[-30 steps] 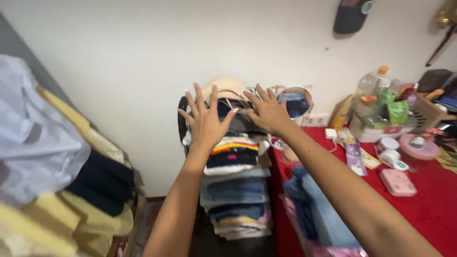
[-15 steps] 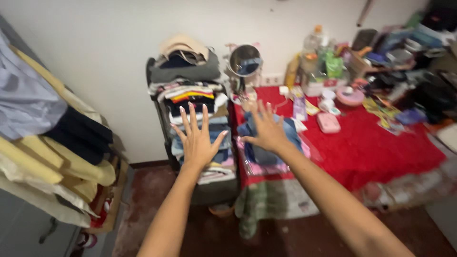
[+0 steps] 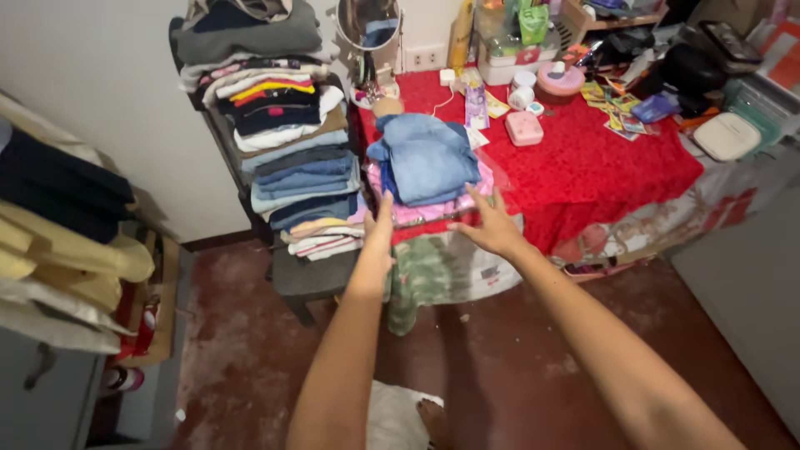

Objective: The person folds various clothing items including shirts, pants, and shorts on a table and bed. They then place the folded clothes into a drawer and on top of a stack.

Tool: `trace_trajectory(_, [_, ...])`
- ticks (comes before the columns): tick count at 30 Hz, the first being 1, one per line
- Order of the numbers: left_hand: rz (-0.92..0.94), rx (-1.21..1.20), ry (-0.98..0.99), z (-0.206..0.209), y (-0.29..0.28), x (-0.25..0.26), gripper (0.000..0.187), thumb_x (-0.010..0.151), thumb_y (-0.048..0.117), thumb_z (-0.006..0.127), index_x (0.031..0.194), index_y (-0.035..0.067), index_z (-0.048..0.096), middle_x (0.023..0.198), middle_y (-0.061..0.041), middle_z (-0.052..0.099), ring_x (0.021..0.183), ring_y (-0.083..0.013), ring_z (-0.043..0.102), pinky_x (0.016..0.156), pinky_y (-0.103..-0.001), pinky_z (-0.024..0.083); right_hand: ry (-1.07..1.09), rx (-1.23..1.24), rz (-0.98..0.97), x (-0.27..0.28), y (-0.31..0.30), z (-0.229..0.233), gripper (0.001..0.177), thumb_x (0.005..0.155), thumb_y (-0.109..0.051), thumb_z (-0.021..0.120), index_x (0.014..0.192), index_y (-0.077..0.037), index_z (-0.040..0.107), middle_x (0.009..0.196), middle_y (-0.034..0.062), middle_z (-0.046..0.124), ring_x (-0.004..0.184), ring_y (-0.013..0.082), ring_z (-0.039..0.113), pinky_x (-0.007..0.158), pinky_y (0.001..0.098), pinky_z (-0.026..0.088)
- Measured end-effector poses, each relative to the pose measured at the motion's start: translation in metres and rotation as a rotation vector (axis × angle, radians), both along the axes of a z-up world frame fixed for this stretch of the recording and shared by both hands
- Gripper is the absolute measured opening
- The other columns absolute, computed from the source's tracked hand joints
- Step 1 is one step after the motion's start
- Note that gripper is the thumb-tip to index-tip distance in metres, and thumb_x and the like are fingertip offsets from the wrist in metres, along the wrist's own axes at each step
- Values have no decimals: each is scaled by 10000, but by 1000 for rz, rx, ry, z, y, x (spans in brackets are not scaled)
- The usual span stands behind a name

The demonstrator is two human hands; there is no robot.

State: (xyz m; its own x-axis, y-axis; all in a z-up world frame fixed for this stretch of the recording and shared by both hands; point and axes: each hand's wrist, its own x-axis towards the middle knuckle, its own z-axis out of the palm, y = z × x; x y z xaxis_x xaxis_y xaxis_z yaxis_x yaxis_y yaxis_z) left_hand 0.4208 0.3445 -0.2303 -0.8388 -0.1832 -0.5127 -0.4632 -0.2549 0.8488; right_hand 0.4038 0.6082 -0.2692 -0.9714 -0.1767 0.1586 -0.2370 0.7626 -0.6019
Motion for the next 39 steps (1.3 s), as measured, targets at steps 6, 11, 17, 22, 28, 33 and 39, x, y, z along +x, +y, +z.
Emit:
trace_trajectory(6, [-46,-619,-152,-23,3,-83,1186,834,895,668,1590,30,374,1554,-269,453,1438,-411,423,1169,-500,353,-91,-134,-380,-97,38,-18,1033,837,-765,621,1545,-57,368,1598,375,212,1466,491,274,1177,526,315])
trace_trajectory(11, [-78,-123,9,-41,-3,-160,1134,750,802,656,1568,62,393,1568,-135,467,1447,-260,423,1140,-397,342,-416,-277,-527,-159,44,-17,954,887,-759,568,1312,94,609,1306,348,613,1232,485,621,1005,562,505])
trace_trajectory(17, [-37,-153,-119,-62,7,-195,1295,620,716,830,1586,44,290,1619,-185,395,1460,-312,408,1144,-467,384,-847,-500,-449,-196,33,-56,754,833,-583,647,1267,32,619,1139,167,661,1119,417,649,854,645,533])
trace_trajectory(22, [-48,-460,-245,-77,-2,-194,1289,627,680,932,1559,26,326,1552,-260,331,1412,-381,311,1128,-477,322,-808,-558,-243,-214,43,-80,680,889,-519,648,1278,38,678,1249,148,735,1215,257,645,1017,434,470])
trace_trajectory(28, [-3,-143,-159,-60,-15,-187,1119,588,560,860,1479,26,444,1341,-199,633,1187,-316,659,977,-446,543,-776,-990,-34,-204,25,-51,535,929,-405,639,1327,-48,624,1245,100,724,1133,219,686,967,365,543])
trace_trajectory(33, [15,-100,55,-40,-18,-214,924,585,513,863,1274,-70,663,1213,-224,736,1065,-340,718,896,-460,587,-633,-1096,-100,-232,12,-52,485,973,-377,638,1329,-47,627,1147,69,722,956,181,687,837,345,567])
trace_trajectory(39, [-64,-884,-137,-55,-17,-233,1073,684,704,888,1351,-68,554,1353,-296,570,1252,-421,569,1061,-485,465,-503,-418,-246,-280,29,-87,529,905,-161,626,1402,-5,539,1089,172,715,905,274,665,742,433,525])
